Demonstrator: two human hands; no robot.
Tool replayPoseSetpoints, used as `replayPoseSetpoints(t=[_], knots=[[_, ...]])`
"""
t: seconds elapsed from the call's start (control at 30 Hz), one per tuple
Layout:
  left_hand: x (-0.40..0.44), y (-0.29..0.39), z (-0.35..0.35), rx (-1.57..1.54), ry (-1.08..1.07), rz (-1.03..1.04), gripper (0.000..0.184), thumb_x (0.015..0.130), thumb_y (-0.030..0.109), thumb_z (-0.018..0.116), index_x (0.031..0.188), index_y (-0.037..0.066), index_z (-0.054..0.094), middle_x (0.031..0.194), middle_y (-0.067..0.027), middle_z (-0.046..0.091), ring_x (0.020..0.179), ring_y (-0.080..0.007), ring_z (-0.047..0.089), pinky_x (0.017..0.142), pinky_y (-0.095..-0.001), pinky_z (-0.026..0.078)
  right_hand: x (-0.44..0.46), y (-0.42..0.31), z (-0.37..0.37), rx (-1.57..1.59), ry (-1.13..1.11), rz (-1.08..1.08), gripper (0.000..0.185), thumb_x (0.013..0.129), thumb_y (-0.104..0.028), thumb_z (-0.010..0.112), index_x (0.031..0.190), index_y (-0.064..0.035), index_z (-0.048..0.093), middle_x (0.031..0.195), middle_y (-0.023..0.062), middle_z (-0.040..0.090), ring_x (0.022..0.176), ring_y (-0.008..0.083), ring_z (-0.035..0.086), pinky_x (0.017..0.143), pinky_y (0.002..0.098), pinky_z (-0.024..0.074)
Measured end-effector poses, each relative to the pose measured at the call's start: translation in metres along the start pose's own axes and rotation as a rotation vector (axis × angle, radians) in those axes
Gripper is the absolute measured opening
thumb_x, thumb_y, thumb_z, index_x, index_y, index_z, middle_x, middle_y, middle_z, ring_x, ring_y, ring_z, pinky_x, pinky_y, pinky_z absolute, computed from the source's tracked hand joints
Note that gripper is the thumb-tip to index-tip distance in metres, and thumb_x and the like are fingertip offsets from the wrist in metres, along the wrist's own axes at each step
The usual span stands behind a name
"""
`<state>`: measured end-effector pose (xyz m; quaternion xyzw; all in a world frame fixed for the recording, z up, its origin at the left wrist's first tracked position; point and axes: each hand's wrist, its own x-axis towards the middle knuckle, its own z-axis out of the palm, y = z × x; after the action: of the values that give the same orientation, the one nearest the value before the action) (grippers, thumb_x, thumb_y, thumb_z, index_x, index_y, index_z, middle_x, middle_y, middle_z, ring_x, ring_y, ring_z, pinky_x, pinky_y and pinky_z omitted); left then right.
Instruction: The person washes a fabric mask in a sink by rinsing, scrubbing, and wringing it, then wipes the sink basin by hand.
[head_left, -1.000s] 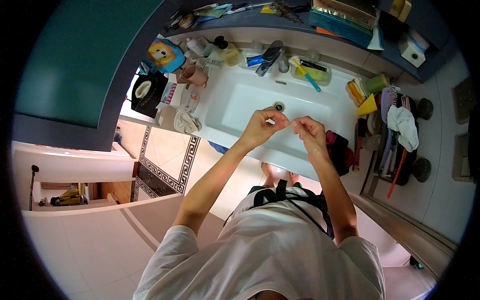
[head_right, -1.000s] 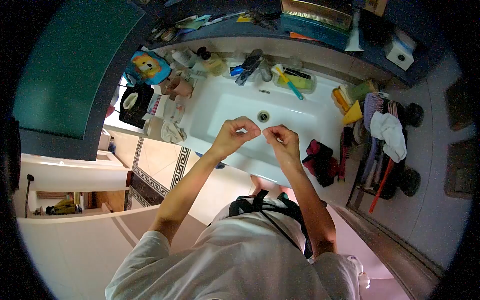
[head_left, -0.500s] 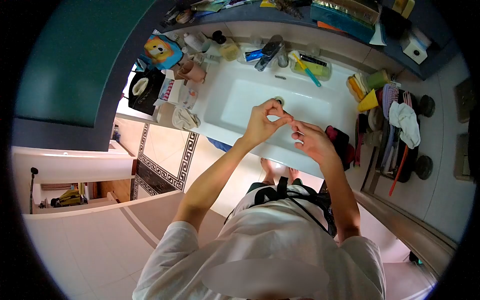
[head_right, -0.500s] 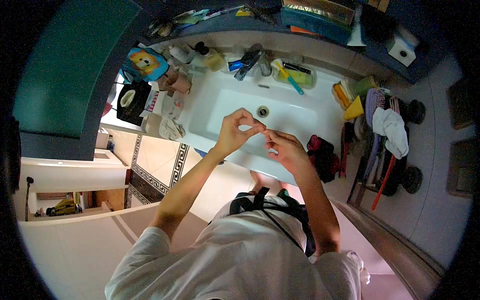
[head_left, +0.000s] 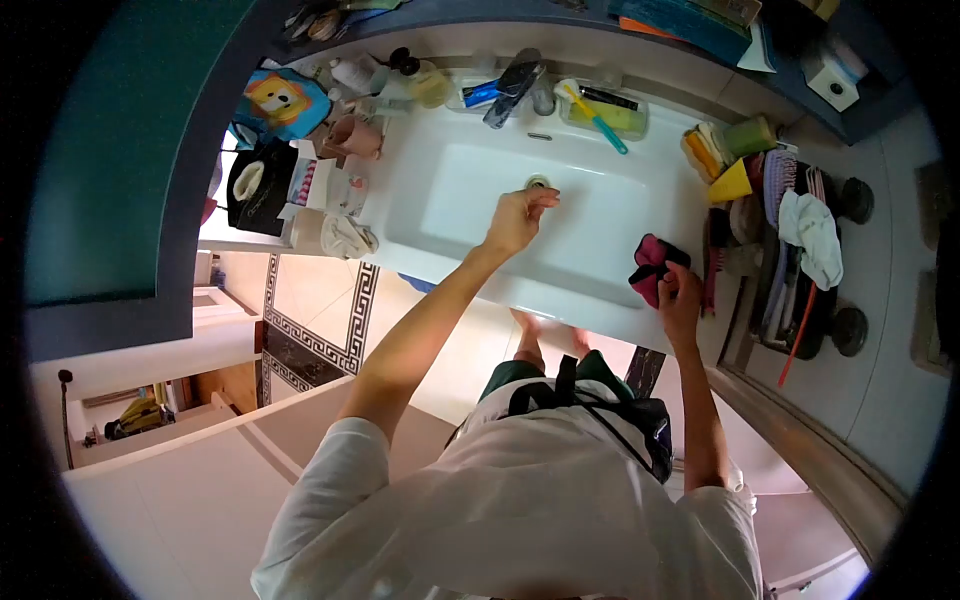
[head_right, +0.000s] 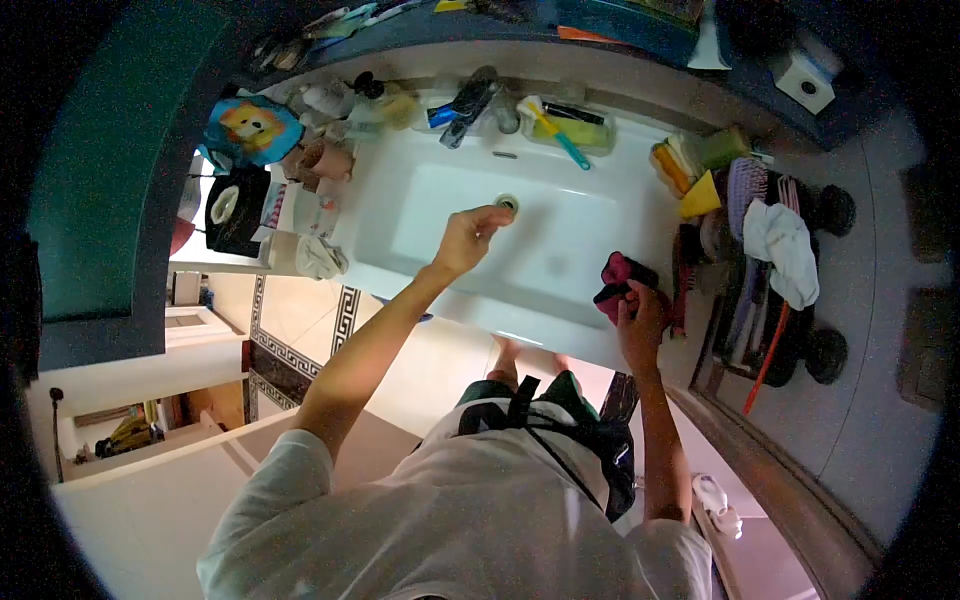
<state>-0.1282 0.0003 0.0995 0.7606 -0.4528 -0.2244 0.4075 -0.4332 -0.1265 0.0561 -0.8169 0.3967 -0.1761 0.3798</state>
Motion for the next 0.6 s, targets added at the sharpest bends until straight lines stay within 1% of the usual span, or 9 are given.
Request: replayPoseSetpoints(t=[0.07,0.1,0.17,0.27,0.37,0.47,0.5,0.57,0.6], knots=[[0.001,-0.003,0.008,0.096,0.008,0.010,0.030,0.076,0.006,0.070,0.106,0.004,0.063,0.104,-0.0125,0.065,0.099,-0.0215,0.061,0.085,-0.0357,0.050,-0.009,0.002,0.005,-0.164,0.076,-0.048,0.034,0.082,-0.007,0.059,0.116,-0.0052,0.053,0.096,0.0105,0.056,0.090,0.0220,0.054,0.079,0.0339,0.0447],[0.004,-0.008,0.012,0.107,0.002,-0.001,0.032,0.075,0.006,0.070,0.106,0.005,0.063,0.108,-0.0141,0.063,0.102,-0.0248,0.059,0.088,-0.0357,0.048,-0.011,0.005,0.008,-0.252,0.091,-0.071,0.041,0.079,-0.006,0.061,0.119,-0.0053,0.050,0.102,0.0137,0.054,0.096,0.0277,0.052,0.087,0.0376,0.0422],[0.008,-0.020,0.016,0.133,-0.009,-0.025,0.035,0.073,0.006,0.070,0.107,0.008,0.063,0.115,-0.0173,0.059,0.107,-0.0313,0.055,0.094,-0.0358,0.044,-0.013,0.013,0.014,-0.366,0.124,-0.132,0.044,0.078,-0.007,0.063,0.120,-0.0054,0.050,0.108,0.0145,0.053,0.101,0.0305,0.050,0.090,0.0393,0.0405],[0.018,-0.084,0.027,0.223,-0.078,0.031,0.039,0.072,0.014,0.074,0.110,0.015,0.064,0.125,-0.0126,0.054,0.114,-0.0280,0.051,0.098,-0.0395,0.041,-0.010,0.004,0.013,-0.502,0.088,-0.129,0.050,0.075,-0.011,0.067,0.122,-0.0067,0.049,0.118,0.0150,0.049,0.109,0.0341,0.045,0.094,0.0435,0.0371],[0.023,-0.091,0.024,0.423,-0.017,0.064,0.037,0.069,0.015,0.075,0.105,0.015,0.066,0.133,-0.0116,0.046,0.122,-0.0318,0.042,0.100,-0.0394,0.040,-0.005,-0.003,0.015,-0.580,0.048,-0.117,0.058,0.072,-0.015,0.071,0.125,-0.0095,0.048,0.128,0.0145,0.044,0.117,0.0360,0.039,0.097,0.0484,0.0337],[0.029,-0.101,0.017,0.537,-0.116,-0.123,0.037,0.067,0.011,0.075,0.103,0.016,0.067,0.137,-0.0138,0.039,0.127,-0.0345,0.033,0.102,-0.0388,0.037,-0.001,0.000,0.022,-0.648,-0.027,-0.085,0.067,0.071,-0.022,0.073,0.131,-0.0123,0.044,0.136,0.0152,0.038,0.124,0.0375,0.034,0.099,0.0552,0.0276],[0.030,-0.110,0.014,0.554,-0.102,-0.095,0.042,0.067,0.009,0.075,0.107,0.016,0.065,0.137,-0.0149,0.040,0.127,-0.0341,0.033,0.102,-0.0396,0.037,-0.001,0.000,0.024,-0.671,-0.058,-0.066,0.070,0.072,-0.025,0.073,0.134,-0.0131,0.041,0.138,0.0157,0.036,0.127,0.0381,0.031,0.100,0.0577,0.0251],[0.032,-0.132,0.012,0.589,-0.073,-0.042,0.050,0.066,0.007,0.074,0.114,0.016,0.062,0.135,-0.0170,0.041,0.127,-0.0333,0.034,0.103,-0.0412,0.036,0.003,-0.002,0.024,-0.708,-0.119,-0.032,0.075,0.072,-0.027,0.073,0.137,-0.0160,0.037,0.141,0.0157,0.032,0.128,0.0389,0.030,0.100,0.0595,0.0249],[0.032,-0.128,0.010,0.542,-0.010,-0.124,0.053,0.067,0.006,0.073,0.117,0.016,0.059,0.134,-0.0176,0.042,0.126,-0.0330,0.036,0.103,-0.0421,0.036,0.004,-0.003,0.024,-0.726,-0.149,-0.015,0.078,0.072,-0.028,0.074,0.138,-0.0174,0.035,0.142,0.0157,0.030,0.129,0.0393,0.029,0.100,0.0604,0.0247]])
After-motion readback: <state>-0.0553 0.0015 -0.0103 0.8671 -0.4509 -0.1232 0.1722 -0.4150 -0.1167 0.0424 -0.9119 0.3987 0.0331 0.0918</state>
